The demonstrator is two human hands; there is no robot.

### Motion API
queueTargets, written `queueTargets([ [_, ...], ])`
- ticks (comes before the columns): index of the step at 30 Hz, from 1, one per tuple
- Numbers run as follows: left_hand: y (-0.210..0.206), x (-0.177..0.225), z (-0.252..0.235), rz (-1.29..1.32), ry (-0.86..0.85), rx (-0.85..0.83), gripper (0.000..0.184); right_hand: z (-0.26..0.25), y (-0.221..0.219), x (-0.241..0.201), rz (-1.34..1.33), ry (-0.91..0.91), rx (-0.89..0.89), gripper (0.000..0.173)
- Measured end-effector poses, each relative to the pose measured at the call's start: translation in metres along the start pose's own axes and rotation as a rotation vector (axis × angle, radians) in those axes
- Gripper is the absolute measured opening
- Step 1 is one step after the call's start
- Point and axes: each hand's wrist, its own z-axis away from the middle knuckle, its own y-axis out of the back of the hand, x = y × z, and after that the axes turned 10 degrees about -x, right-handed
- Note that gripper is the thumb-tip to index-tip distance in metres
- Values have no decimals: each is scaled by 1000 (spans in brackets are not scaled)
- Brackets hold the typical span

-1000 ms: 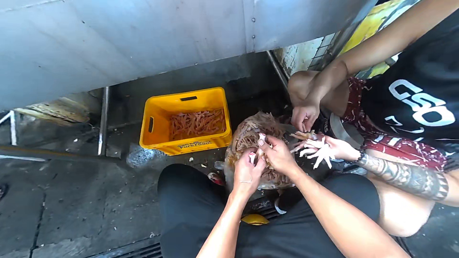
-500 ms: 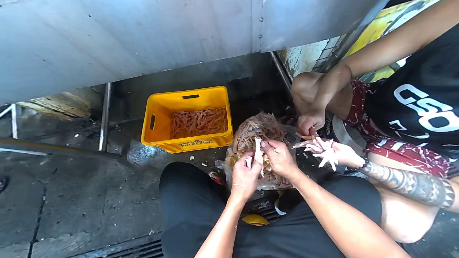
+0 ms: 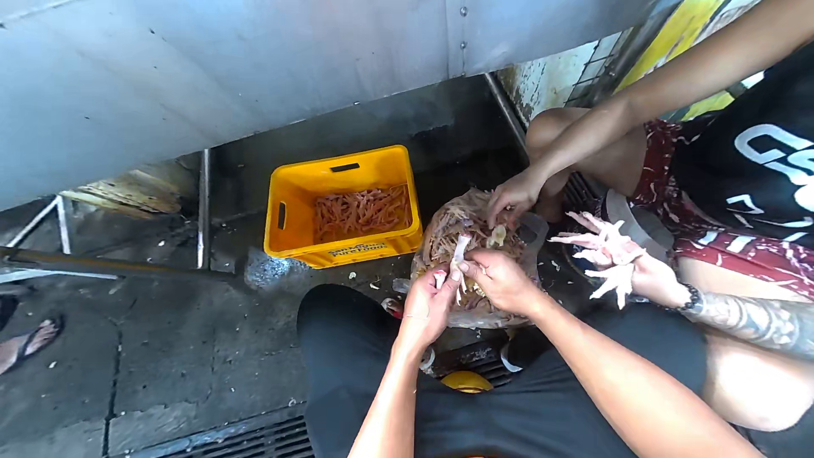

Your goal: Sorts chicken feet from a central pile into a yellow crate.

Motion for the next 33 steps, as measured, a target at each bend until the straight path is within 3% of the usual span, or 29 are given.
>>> queueTargets([
  [1, 8, 5, 1, -205, 55, -5, 30, 0, 1, 0, 59, -13, -16, 36],
  [3, 25, 17, 0, -365, 100, 22, 32, 1, 2, 0, 150, -31, -47, 35],
  [6, 36, 30, -12, -352, 103, 68, 34, 2, -3, -1, 213, 10, -53, 34],
  [8, 32, 31, -27, -317, 106, 10, 39, 2, -8, -2, 212, 47, -45, 34],
  [11, 22, 27, -45, -262, 46, -74, 31, 1, -9, -3, 191, 62, -5, 34],
  [18, -4, 2, -64, -48, 128, 124, 37, 4, -12, -6, 342, -11, 153, 34],
  [23, 46, -6, -84, -110, 210, 270, 39, 18, -3, -23, 268, 21, 296, 30],
  [25, 59, -3, -79, -87, 180, 243, 27, 16, 3, -18, 190, -60, 248, 25],
  [28, 51, 20, -63, -138, 109, 119, 25, 8, 14, -13, 53, -153, 93, 27],
  [31, 36, 35, -59, -260, 47, 15, 21, 1, 10, -10, -69, -137, -25, 33],
  [33, 28, 42, -61, -340, 34, -34, 19, 0, 6, -10, -11, -135, -85, 37],
])
